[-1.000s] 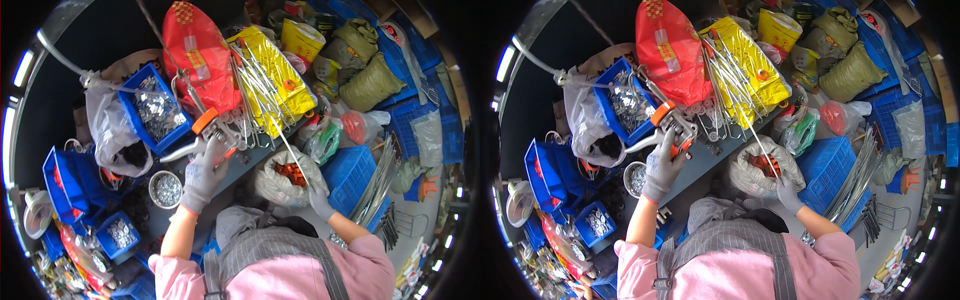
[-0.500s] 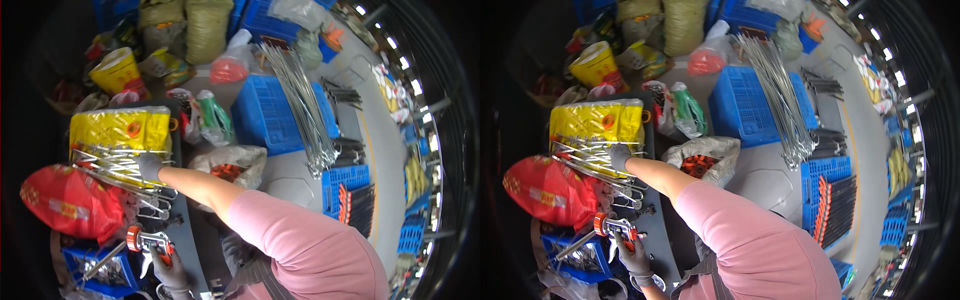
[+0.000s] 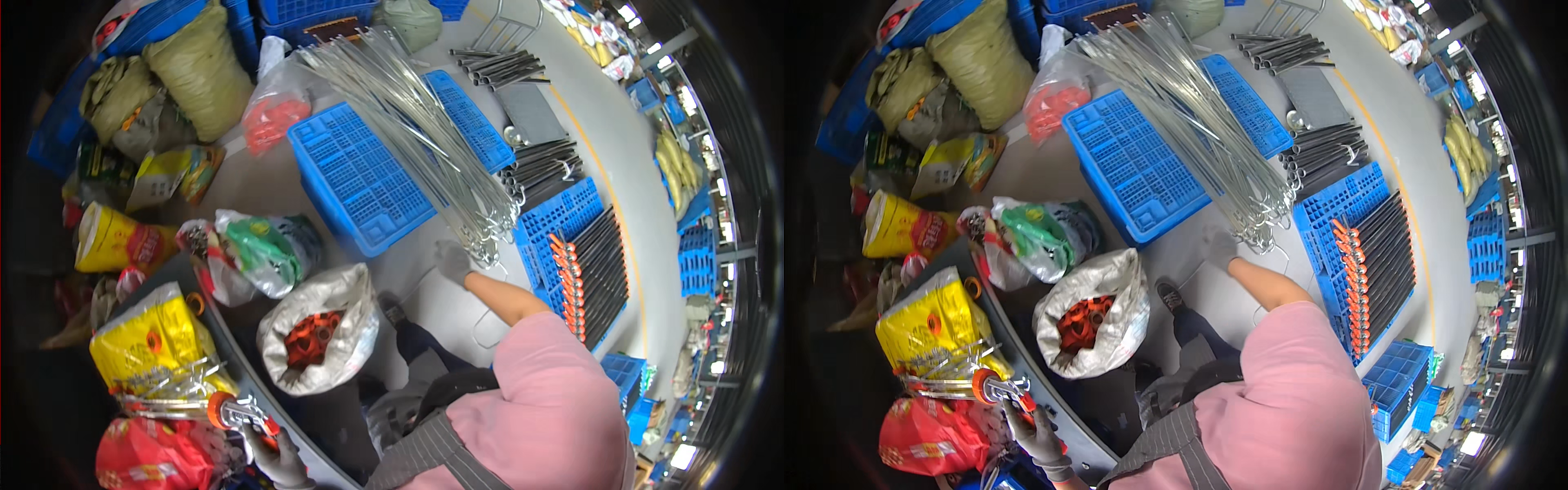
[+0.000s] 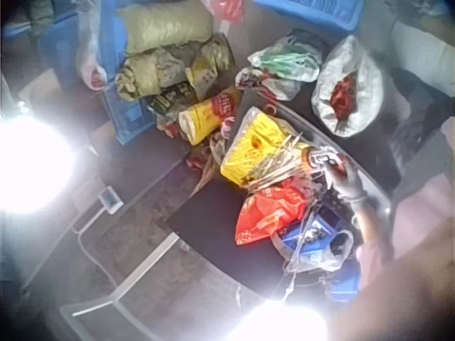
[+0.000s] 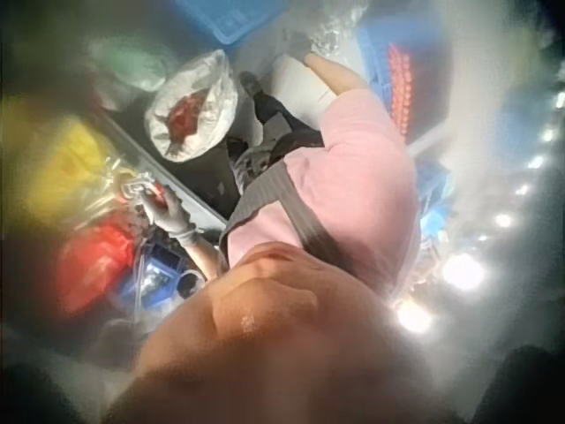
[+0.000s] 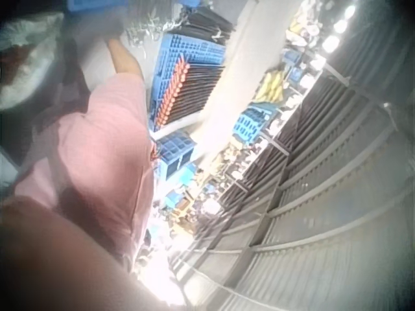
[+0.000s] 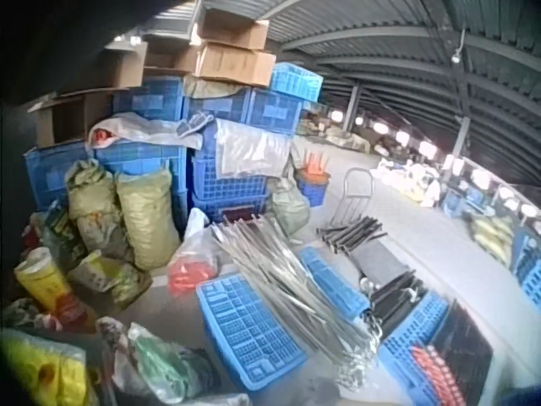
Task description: Assembling components for a manual caulking gun or mechanical applicator, including the rod, spring, and housing.
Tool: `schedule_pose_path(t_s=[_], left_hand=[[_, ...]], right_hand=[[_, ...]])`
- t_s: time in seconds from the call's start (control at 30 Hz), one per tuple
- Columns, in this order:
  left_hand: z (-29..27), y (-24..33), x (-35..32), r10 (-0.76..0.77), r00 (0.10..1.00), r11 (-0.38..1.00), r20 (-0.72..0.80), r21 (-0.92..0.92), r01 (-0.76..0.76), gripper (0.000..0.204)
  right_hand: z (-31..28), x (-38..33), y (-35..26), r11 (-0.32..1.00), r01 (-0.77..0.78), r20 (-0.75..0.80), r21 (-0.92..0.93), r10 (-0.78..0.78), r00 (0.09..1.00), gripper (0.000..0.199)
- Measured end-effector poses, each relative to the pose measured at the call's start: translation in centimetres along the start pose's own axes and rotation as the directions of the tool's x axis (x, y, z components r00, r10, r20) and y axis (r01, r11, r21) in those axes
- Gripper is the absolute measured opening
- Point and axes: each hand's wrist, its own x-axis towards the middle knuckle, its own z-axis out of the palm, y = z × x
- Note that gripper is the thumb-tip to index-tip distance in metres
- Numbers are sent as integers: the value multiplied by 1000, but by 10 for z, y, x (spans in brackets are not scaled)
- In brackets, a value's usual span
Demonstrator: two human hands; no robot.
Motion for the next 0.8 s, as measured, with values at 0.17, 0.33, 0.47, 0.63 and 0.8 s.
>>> schedule_pose_path(t_s=[0.17,0.33,0.47,0.63,0.8], left_hand=[[178,50,27,-155,986,979,61,-122,161,78],[297,100,53,-236,957,960,171,-108,257,84],[357,110,77,-252,936,958,245,-76,277,88],[392,135,91,-268,956,963,117,32,266,86],[418,147,122,-350,891,933,291,19,360,81]], right_hand=[[-21,203,178,863,-427,-34,-269,434,900,47],[-7,345,330,799,-548,-128,-246,534,836,51],[-8,410,430,754,-634,1,-173,644,765,46],[31,441,381,817,-568,10,-101,572,820,46],[23,448,479,893,-450,-66,-32,447,892,52]])
